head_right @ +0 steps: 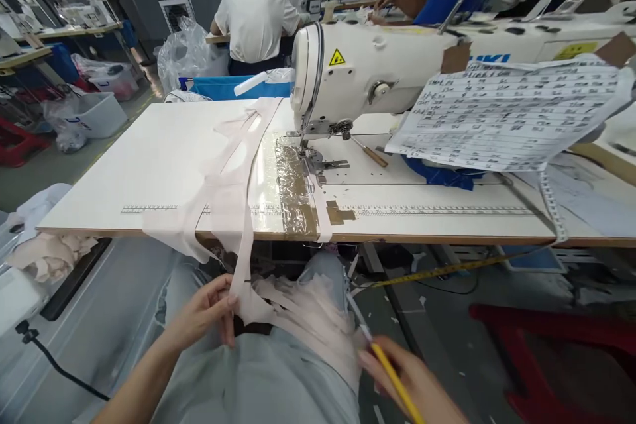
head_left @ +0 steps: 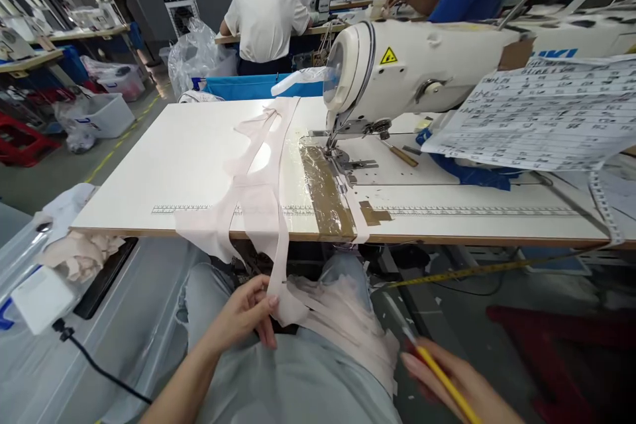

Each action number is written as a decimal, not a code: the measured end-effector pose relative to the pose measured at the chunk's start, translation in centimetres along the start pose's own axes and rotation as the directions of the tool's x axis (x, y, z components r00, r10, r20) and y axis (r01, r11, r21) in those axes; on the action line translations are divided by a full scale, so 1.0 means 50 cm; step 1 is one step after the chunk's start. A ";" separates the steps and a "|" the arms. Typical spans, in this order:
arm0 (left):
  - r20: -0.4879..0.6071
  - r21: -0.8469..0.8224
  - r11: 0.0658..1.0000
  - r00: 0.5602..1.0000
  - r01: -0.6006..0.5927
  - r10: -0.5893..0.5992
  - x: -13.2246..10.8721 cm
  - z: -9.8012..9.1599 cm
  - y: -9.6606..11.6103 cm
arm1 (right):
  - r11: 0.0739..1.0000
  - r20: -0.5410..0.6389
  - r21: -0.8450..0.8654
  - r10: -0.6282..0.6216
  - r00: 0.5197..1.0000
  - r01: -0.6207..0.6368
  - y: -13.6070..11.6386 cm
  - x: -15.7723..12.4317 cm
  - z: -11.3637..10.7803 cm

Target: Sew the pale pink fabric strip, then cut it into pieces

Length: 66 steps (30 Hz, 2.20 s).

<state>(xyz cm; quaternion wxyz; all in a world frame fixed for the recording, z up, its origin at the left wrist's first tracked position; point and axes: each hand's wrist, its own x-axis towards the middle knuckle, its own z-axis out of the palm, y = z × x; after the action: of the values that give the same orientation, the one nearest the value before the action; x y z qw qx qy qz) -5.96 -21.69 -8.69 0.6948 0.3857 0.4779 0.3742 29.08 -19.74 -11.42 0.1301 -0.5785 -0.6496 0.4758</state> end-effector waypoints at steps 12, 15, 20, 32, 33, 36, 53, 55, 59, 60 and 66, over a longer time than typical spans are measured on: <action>-0.197 -0.181 0.980 0.974 0.077 -0.113 -0.018 0.018 -0.030 | 0.873 0.592 -0.157 -0.292 0.752 0.462 -0.207 0.145 0.066; -0.201 -0.205 0.975 0.971 0.089 -0.131 -0.022 0.016 -0.038 | 0.859 0.612 -0.163 -0.297 0.733 0.485 -0.208 0.158 0.077; -0.199 -0.204 0.975 0.971 0.089 -0.131 -0.020 0.017 -0.041 | 0.806 0.575 -0.270 -0.303 0.760 0.526 -0.215 0.158 0.090; -0.198 -0.190 0.980 0.975 0.059 -0.097 -0.020 0.012 -0.058 | 0.725 0.439 -0.437 -0.345 0.830 0.532 -0.207 0.141 0.108; -0.199 -0.190 0.980 0.975 0.060 -0.099 -0.021 0.012 -0.057 | 0.724 0.437 -0.439 -0.346 0.830 0.533 -0.205 0.141 0.109; -0.201 -0.182 0.981 0.974 0.071 -0.108 -0.022 0.014 -0.055 | 0.703 0.423 -0.478 -0.341 0.839 0.527 -0.206 0.140 0.111; -0.480 0.665 0.742 0.716 -0.079 0.506 0.031 -0.029 -0.025 | 0.842 0.325 -0.361 -0.289 0.900 0.401 -0.158 0.101 0.121; -0.403 0.732 0.664 0.687 -0.156 0.605 0.058 -0.021 -0.018 | 0.869 0.297 -0.326 -0.281 0.913 0.373 -0.153 0.091 0.120; -0.463 0.577 0.806 0.760 -0.131 0.455 0.086 -0.021 -0.048 | 0.902 0.211 -0.277 -0.279 0.937 0.331 -0.140 0.076 0.103; -0.511 0.504 0.861 0.781 -0.065 0.358 0.084 -0.031 -0.065 | 0.909 0.187 -0.270 -0.274 0.943 0.317 -0.133 0.073 0.096; -0.588 0.383 0.911 0.801 0.151 0.114 0.018 -0.107 -0.170 | 0.951 0.095 -0.188 -0.232 0.968 0.246 -0.081 0.063 0.072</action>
<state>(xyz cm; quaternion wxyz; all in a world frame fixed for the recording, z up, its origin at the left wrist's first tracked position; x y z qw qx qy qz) -9.55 -23.54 -17.94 0.4148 0.3805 0.7440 0.3602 23.02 -18.17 -11.34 0.1053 -0.4883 -0.7633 0.4097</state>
